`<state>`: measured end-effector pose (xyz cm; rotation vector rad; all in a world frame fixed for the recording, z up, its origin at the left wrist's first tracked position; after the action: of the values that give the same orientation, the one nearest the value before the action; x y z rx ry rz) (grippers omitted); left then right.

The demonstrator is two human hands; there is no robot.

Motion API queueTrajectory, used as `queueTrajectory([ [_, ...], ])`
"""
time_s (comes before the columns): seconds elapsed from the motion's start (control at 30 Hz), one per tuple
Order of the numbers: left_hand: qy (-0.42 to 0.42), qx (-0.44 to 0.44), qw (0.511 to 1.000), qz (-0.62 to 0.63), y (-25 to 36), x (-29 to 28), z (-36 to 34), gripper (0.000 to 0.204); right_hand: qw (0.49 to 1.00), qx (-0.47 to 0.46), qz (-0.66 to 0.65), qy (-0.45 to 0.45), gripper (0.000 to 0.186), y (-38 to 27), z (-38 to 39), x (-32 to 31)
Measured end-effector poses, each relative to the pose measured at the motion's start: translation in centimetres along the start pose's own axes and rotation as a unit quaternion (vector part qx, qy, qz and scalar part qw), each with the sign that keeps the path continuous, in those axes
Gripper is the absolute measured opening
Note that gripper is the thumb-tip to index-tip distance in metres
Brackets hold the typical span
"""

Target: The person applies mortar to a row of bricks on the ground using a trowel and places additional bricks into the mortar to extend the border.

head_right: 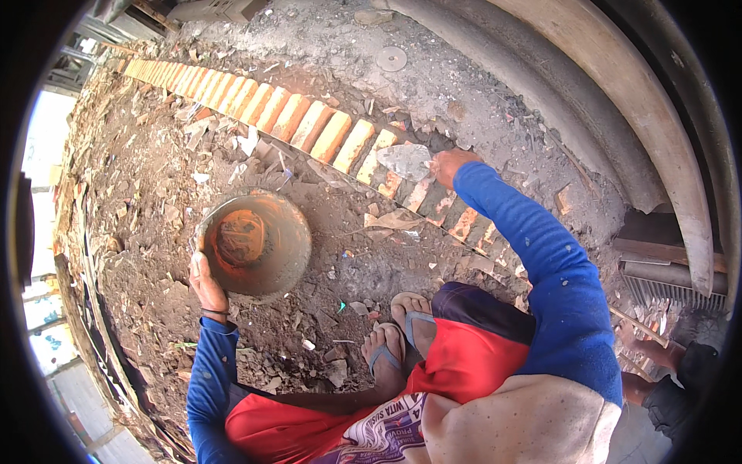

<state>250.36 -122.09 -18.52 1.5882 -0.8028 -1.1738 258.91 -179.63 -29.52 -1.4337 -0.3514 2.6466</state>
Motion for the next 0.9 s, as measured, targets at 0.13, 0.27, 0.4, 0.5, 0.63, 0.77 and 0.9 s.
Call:
queueTrajectory([
  [0.13,0.008,0.000,1.000,0.014,0.0,-0.3,0.3,0.034,0.992,0.111,-0.058,0.026,0.047,0.6,0.8,3.3],
  [0.27,-0.027,-0.018,0.998,0.045,-0.9,-1.1,0.5,0.041,0.987,0.068,-0.120,-0.082,0.055,1.4,6.0,8.4],
  [0.4,-0.018,-0.001,1.000,0.004,-1.5,-1.6,0.5,0.041,0.971,0.097,-0.217,0.008,0.057,2.5,7.6,7.7],
  [0.5,-0.046,-0.008,0.998,0.040,-1.3,-1.0,0.1,0.043,0.959,0.155,-0.236,0.013,0.057,2.2,7.3,7.4],
  [0.63,-0.045,-0.034,0.997,0.057,-0.3,-0.2,-0.1,0.046,0.994,0.078,-0.070,-0.025,0.048,0.6,8.0,9.2],
  [0.77,-0.005,-0.017,0.999,0.030,0.3,-0.5,0.4,0.039,0.975,0.203,-0.082,0.036,0.042,5.0,10.9,9.8],
  [0.9,0.005,-0.030,0.999,0.018,-0.1,-0.6,-0.1,0.041,0.942,0.206,-0.220,0.146,0.043,8.2,12.5,9.9],
])
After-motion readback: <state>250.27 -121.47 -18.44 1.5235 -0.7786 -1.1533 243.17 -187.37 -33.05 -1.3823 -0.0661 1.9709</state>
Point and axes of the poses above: each hand's wrist, its own z-axis away from the middle knuckle, its own x-axis out of the palm, y = z × x, the point moved 4 cm from there along -z, towards the middle knuckle
